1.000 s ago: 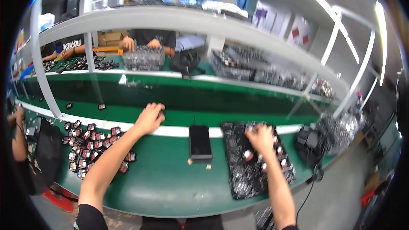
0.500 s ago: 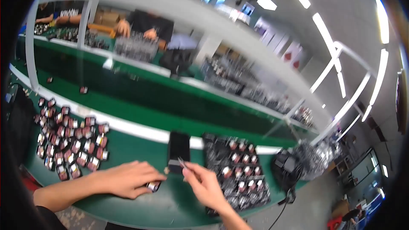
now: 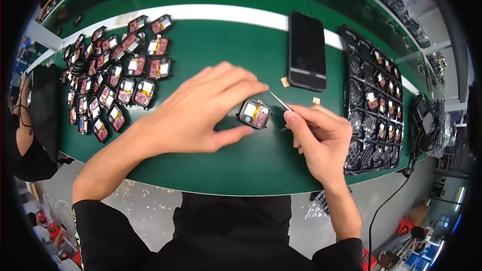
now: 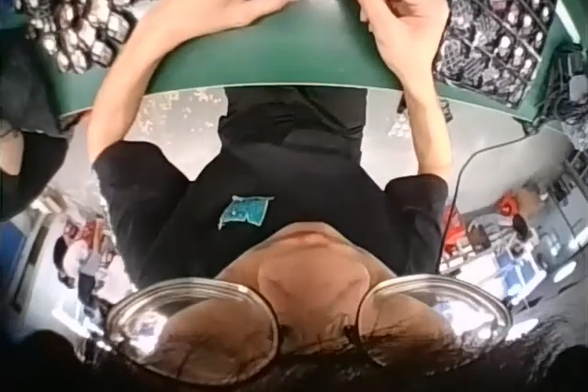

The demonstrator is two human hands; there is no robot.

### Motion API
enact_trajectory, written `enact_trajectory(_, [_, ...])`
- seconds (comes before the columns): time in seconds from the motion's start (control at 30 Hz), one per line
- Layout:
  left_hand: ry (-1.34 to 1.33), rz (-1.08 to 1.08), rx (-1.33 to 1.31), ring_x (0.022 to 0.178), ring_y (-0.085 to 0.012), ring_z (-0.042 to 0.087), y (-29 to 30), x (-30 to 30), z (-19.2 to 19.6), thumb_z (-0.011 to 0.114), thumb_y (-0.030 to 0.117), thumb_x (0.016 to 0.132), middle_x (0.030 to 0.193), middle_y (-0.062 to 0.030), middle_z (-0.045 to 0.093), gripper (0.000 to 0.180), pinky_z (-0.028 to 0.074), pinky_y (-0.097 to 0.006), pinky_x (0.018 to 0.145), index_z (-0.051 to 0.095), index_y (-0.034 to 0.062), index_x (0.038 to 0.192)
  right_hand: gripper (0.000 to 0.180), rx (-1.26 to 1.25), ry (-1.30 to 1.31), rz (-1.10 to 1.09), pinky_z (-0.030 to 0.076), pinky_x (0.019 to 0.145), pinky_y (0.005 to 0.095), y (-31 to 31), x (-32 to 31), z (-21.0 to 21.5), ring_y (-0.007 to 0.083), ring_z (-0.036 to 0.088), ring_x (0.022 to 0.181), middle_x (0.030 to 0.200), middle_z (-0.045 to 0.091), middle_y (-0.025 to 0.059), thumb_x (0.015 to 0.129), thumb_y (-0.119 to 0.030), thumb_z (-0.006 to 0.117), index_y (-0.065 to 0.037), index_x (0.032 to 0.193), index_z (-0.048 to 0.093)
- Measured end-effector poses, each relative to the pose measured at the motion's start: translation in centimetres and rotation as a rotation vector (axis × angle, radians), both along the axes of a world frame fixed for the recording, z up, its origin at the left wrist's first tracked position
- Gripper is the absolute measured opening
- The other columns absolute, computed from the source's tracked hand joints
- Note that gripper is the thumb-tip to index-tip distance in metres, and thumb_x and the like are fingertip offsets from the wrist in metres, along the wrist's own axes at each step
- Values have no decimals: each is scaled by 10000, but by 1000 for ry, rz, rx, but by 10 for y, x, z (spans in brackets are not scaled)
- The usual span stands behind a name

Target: The recorder is using tweezers to assemble small electronic components into casings on a green workbench.

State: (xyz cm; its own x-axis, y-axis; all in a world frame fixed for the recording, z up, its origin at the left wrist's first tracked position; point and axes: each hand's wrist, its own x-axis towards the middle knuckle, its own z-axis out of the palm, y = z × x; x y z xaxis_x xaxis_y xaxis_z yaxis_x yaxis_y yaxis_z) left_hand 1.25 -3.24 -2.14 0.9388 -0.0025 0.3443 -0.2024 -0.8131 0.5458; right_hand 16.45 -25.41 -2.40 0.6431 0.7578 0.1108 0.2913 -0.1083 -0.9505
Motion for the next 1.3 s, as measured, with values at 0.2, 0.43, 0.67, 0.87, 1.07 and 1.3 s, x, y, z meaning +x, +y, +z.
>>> enact_trajectory(0.2, [16,-81,-65,955,-268,631,10,2,-7,958,263,808,1110,-57,713,526,474,-417,973,777,94,1272,176,57,-87,26,318,538,185,-3,2,-5,-12,515,611,757,674,-12,955,51,828,30,1127,856])
enact_trajectory(0.43, [116,-92,-155,845,-224,650,12,4,-7,988,289,764,901,-29,714,553,416,-377,936,813,74,1242,140,13,-195,120,333,497,225,-5,10,-3,24,510,539,673,646,13,862,69,837,42,999,844])
enact_trajectory(0.67, [118,-81,-191,827,-217,649,12,7,-7,993,277,735,856,-38,696,545,408,-373,915,836,38,1199,141,-55,-348,160,397,494,256,-1,9,2,99,564,522,667,649,51,818,69,840,35,955,832])
enact_trajectory(0.87, [124,-79,-146,777,-183,590,12,7,-5,993,279,725,847,-24,680,568,411,-358,882,832,30,1210,151,-51,-387,133,391,485,263,0,7,-2,109,553,513,667,645,56,807,60,849,34,955,830])
enact_trajectory(1.07, [68,-26,-157,714,-163,504,8,9,-7,1006,297,731,814,-10,672,521,417,-317,807,836,44,1154,240,0,-515,88,336,521,238,-3,2,-2,52,509,559,700,659,12,806,87,854,33,1039,861])
enact_trajectory(1.3, [84,-11,-156,703,-165,498,6,9,-5,1010,294,727,796,-3,666,511,429,-320,813,837,52,1142,310,42,-633,63,320,501,213,-2,0,-9,26,494,559,740,680,18,757,117,861,33,1056,866])
